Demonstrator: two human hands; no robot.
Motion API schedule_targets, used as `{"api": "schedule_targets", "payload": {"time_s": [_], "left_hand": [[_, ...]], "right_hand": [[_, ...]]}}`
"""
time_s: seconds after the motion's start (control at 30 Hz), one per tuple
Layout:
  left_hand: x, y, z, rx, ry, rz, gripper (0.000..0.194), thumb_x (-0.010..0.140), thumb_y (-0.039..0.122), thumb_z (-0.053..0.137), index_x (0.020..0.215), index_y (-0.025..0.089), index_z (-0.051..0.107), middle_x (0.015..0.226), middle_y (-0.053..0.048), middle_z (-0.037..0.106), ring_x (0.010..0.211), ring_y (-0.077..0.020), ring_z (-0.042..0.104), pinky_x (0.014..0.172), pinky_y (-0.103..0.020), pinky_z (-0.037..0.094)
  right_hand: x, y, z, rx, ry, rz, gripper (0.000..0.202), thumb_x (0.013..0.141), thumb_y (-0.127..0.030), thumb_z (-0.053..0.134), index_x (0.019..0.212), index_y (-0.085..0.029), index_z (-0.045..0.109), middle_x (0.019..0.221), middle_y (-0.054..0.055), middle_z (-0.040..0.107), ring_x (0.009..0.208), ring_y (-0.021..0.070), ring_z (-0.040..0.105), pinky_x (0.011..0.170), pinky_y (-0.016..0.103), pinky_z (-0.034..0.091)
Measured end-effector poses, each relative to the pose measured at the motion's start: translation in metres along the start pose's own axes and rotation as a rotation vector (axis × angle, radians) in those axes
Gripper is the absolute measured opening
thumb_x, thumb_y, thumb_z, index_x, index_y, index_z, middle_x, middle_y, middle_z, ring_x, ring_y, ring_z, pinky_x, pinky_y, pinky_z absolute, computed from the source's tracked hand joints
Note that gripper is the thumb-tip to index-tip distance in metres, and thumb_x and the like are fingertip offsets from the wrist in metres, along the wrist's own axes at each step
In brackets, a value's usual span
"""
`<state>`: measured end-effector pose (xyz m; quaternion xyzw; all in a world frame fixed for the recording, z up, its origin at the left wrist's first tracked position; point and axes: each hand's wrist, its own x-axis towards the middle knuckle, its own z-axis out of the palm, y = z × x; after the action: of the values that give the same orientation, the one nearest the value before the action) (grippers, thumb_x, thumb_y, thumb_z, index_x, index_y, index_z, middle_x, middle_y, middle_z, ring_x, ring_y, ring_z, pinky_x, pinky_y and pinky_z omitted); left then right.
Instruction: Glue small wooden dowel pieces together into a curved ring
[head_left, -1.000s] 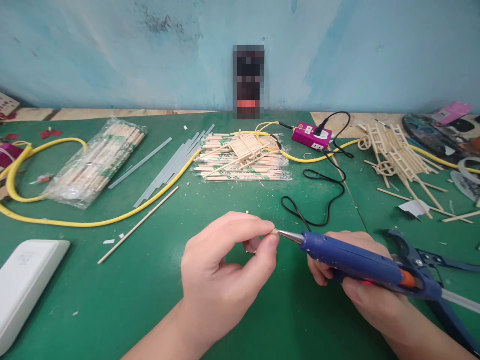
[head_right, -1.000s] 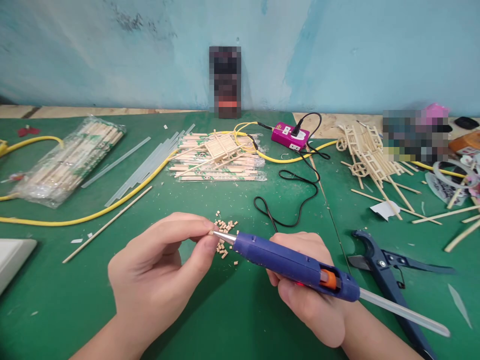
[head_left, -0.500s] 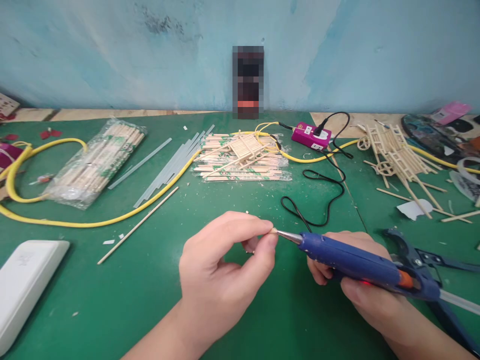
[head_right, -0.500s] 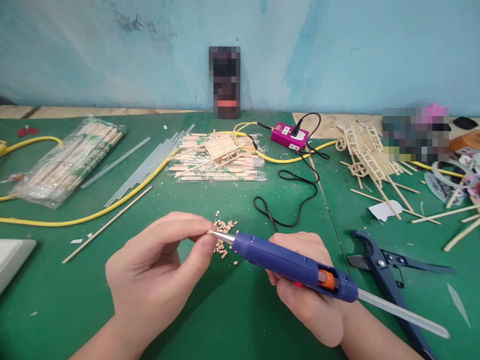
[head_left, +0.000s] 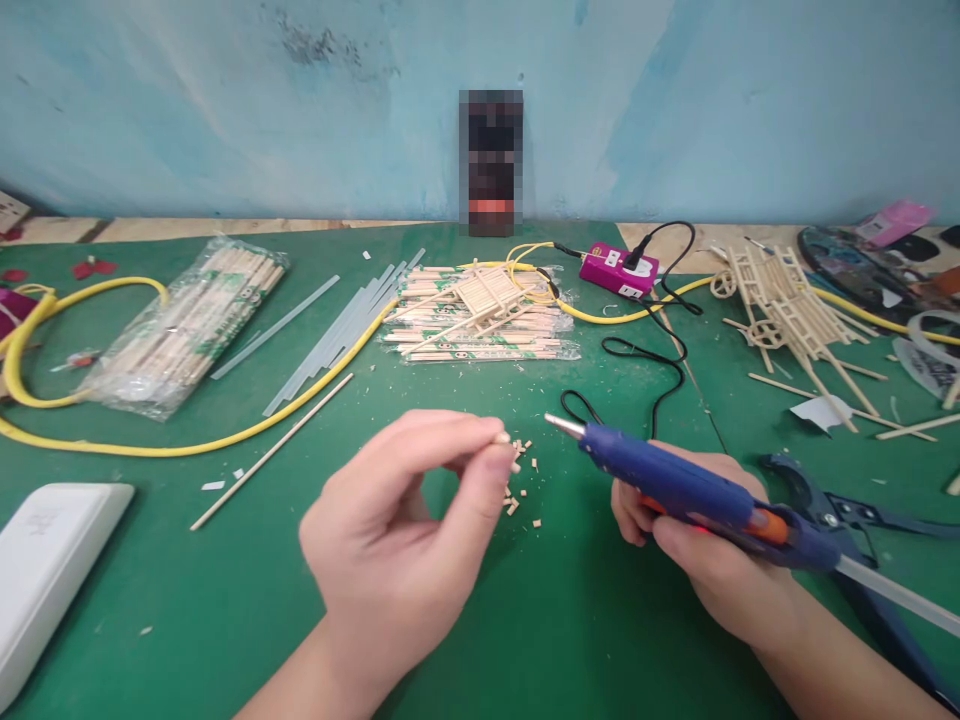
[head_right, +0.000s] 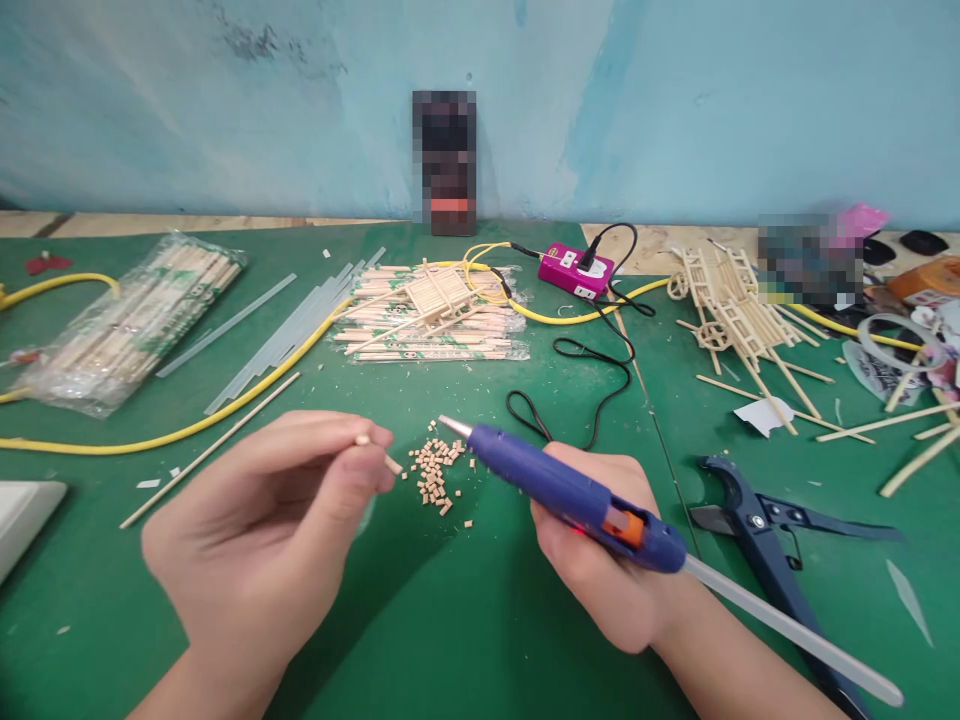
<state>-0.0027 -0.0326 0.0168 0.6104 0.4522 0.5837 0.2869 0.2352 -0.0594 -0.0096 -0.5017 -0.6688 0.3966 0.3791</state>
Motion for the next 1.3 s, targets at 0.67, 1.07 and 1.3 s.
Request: {"api": "schedule_targets", "payload": {"time_s": [0.67,1.07,1.3], "left_hand": [[0.012,-0.007,0.002,-0.248,0.114,-0.306,0.011,0.092,0.029,0.084,0.099,0.020,0.082,0.086,-0.002,0.079,0.062,-0.0116,0.072,0.055,-0.024,0.061],[0.011,-0.014,0.005,-0.209,0.064,-0.320,0.013,0.090,0.028,0.084,0.100,0.020,0.082,0.090,-0.003,0.080,0.063,-0.0116,0.070,0.059,-0.025,0.060],[0.008,-0.010,0.008,-0.152,-0.009,-0.349,0.008,0.091,0.025,0.082,0.097,0.020,0.081,0.084,-0.002,0.079,0.062,-0.0110,0.067,0.056,-0.022,0.057]], "right_hand": [[-0.016,0.005,-0.023,-0.896,0.066,-0.229,0.029,0.103,-0.014,0.055,0.128,-0.020,0.067,0.119,0.013,0.072,0.106,0.0277,0.069,0.096,0.044,0.056],[0.048,-0.001,0.017,-0.891,-0.429,-0.364,0.027,0.103,-0.005,0.053,0.110,-0.019,0.075,0.108,0.009,0.075,0.092,0.0209,0.066,0.071,0.033,0.043],[0.049,0.005,0.017,-0.783,-0.423,-0.350,0.022,0.109,-0.015,0.049,0.103,-0.018,0.069,0.105,0.010,0.072,0.092,0.0232,0.065,0.073,0.035,0.044]]}}
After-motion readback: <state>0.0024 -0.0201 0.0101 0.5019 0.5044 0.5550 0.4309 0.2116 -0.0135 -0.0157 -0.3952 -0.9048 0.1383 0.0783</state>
